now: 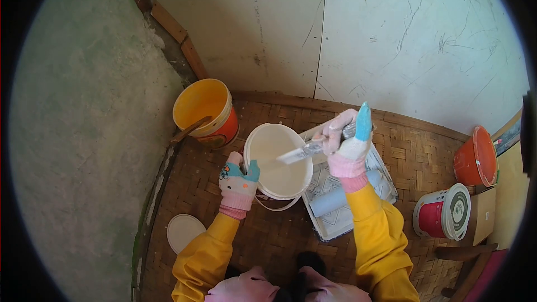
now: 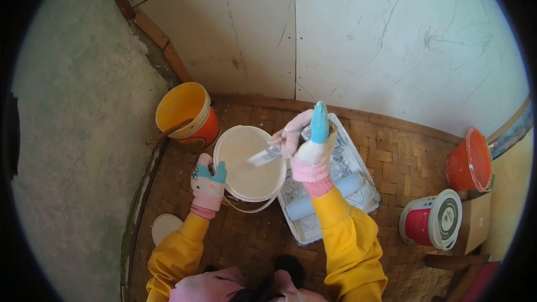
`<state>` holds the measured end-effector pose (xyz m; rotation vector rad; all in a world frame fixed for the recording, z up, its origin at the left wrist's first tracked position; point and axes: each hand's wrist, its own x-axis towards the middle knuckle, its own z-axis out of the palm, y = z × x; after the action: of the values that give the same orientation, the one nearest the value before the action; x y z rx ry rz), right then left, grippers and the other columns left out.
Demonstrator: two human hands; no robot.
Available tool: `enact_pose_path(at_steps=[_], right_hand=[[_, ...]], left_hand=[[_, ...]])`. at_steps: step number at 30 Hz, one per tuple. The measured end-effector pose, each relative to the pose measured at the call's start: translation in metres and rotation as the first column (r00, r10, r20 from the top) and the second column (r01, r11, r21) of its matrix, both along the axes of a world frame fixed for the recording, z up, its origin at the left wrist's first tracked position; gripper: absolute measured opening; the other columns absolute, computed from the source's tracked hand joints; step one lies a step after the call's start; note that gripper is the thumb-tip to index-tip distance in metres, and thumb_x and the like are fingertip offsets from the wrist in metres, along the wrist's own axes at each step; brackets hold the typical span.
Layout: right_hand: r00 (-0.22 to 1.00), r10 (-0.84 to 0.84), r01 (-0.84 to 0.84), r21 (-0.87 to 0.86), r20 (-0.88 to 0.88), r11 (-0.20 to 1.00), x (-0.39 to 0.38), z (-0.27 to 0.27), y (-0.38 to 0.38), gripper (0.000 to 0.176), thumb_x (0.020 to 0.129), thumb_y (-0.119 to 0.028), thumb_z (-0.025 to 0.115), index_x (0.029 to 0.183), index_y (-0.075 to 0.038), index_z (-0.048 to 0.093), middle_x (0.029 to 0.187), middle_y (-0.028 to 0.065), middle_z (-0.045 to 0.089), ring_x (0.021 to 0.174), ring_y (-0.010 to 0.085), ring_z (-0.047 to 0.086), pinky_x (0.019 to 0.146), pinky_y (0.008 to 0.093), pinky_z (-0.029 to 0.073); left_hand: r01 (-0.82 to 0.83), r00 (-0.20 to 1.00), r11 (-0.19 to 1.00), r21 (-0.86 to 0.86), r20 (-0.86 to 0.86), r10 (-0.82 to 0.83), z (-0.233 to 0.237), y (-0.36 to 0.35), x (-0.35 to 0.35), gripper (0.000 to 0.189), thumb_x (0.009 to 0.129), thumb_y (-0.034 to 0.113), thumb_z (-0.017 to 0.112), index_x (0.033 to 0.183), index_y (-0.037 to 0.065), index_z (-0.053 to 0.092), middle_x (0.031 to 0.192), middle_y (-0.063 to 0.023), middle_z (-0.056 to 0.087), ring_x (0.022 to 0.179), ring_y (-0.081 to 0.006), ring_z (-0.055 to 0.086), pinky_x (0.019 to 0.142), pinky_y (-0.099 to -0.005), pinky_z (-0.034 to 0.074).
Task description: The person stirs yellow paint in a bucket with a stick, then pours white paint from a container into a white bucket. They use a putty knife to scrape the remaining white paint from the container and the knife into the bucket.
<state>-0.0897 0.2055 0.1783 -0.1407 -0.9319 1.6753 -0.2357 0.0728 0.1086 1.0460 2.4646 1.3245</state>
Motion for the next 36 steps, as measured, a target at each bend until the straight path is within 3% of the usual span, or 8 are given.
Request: enact_pose_path(at_steps=[2, 7, 14, 16, 20, 30, 32, 36], right_hand=[[0.938, -0.153, 0.160, 0.002, 0.313, 0.987, 0.006, 0.011, -0.005, 0.048, 0.088, -0.045, 0.036, 0.059, -0.008, 0.044, 0.038, 0.0029, 0.036, 0.033, 0.0155, 0.036, 0.043, 0.0313, 0.044], [0.926, -0.227, 0.219, 0.061, 0.300, 0.974, 0.015, 0.002, 0.010, 0.019, 0.080, -0.008, 0.052, 0.064, -0.005, 0.044, 0.048, 0.0058, 0.041, 0.038, 0.0156, 0.044, 0.040, 0.0325, 0.045], [0.871, -0.465, 0.441, 0.163, 0.162, 0.883, -0.010, -0.006, 0.013, 0.041, 0.083, -0.035, 0.050, 0.057, -0.003, 0.049, 0.040, 0.0060, 0.041, 0.039, 0.0190, 0.051, 0.040, 0.0314, 0.045], [0.987, -0.157, 0.153, -0.087, -0.040, 0.984, -0.003, -0.009, 0.010, 0.038, 0.083, -0.032, 0.051, 0.057, -0.004, 0.048, 0.040, 0.0059, 0.041, 0.039, 0.0186, 0.050, 0.040, 0.0307, 0.045], [0.993, -0.084, 0.097, -0.160, 0.089, 0.982, 0.013, -0.002, 0.010, 0.038, 0.082, -0.031, 0.051, 0.056, -0.004, 0.047, 0.040, 0.0063, 0.041, 0.037, 0.0193, 0.050, 0.038, 0.0301, 0.044], [0.850, -0.502, 0.489, 0.112, 0.162, 0.865, -0.006, -0.008, 0.016, 0.039, 0.085, -0.030, 0.047, 0.055, -0.005, 0.045, 0.041, 0.0057, 0.040, 0.034, 0.0185, 0.046, 0.040, 0.0308, 0.044], [0.987, -0.146, 0.152, -0.082, 0.067, 0.985, 0.003, -0.001, 0.015, 0.044, 0.087, -0.035, 0.043, 0.055, -0.005, 0.045, 0.038, 0.0042, 0.037, 0.033, 0.0168, 0.043, 0.040, 0.0309, 0.044], [0.999, -0.027, 0.028, -0.011, 0.043, 1.000, 0.011, 0.011, 0.025, 0.048, 0.088, -0.040, 0.041, 0.055, -0.006, 0.046, 0.037, 0.0039, 0.037, 0.033, 0.0166, 0.043, 0.040, 0.0307, 0.044]], left_hand=[[0.001, 1.000, 1.000, 0.010, -0.009, -0.001, -0.006, -0.002, -0.003, 0.024, 0.072, 0.022, 0.061, 0.071, 0.003, 0.046, 0.059, -0.0122, 0.049, 0.054, -0.0262, 0.049, 0.052, -0.0357, 0.040], [-0.004, 1.000, 1.000, 0.025, -0.015, 0.004, -0.004, -0.004, -0.003, 0.024, 0.072, 0.022, 0.060, 0.071, 0.003, 0.046, 0.059, -0.0121, 0.050, 0.053, -0.0259, 0.049, 0.052, -0.0356, 0.040], [0.003, 1.000, 0.999, 0.041, -0.015, -0.002, -0.004, -0.003, -0.003, 0.024, 0.072, 0.022, 0.060, 0.070, 0.003, 0.046, 0.059, -0.0118, 0.049, 0.052, -0.0258, 0.049, 0.051, -0.0355, 0.040], [-0.001, 1.000, 0.999, 0.039, -0.022, 0.002, -0.005, -0.003, -0.003, 0.024, 0.072, 0.022, 0.060, 0.070, 0.003, 0.046, 0.058, -0.0115, 0.049, 0.052, -0.0253, 0.048, 0.051, -0.0354, 0.040], [-0.015, 1.000, 0.998, 0.053, -0.009, 0.016, -0.012, -0.008, -0.007, 0.023, 0.073, 0.021, 0.060, 0.070, 0.003, 0.045, 0.057, -0.0104, 0.047, 0.050, -0.0240, 0.046, 0.050, -0.0353, 0.039], [-0.005, 0.997, 0.999, 0.042, -0.081, 0.008, -0.003, -0.003, 0.001, 0.021, 0.074, 0.018, 0.058, 0.069, 0.003, 0.045, 0.054, -0.0075, 0.045, 0.048, -0.0183, 0.043, 0.048, -0.0334, 0.037], [0.003, 0.995, 0.998, 0.061, -0.098, 0.003, -0.005, -0.003, 0.000, 0.021, 0.074, 0.018, 0.058, 0.069, 0.003, 0.045, 0.054, -0.0077, 0.045, 0.048, -0.0190, 0.044, 0.048, -0.0337, 0.037], [0.013, 0.997, 0.999, 0.044, -0.080, -0.010, -0.002, -0.003, 0.003, 0.025, 0.070, 0.023, 0.061, 0.069, 0.003, 0.045, 0.060, -0.0131, 0.049, 0.056, -0.0289, 0.050, 0.052, -0.0374, 0.040]])
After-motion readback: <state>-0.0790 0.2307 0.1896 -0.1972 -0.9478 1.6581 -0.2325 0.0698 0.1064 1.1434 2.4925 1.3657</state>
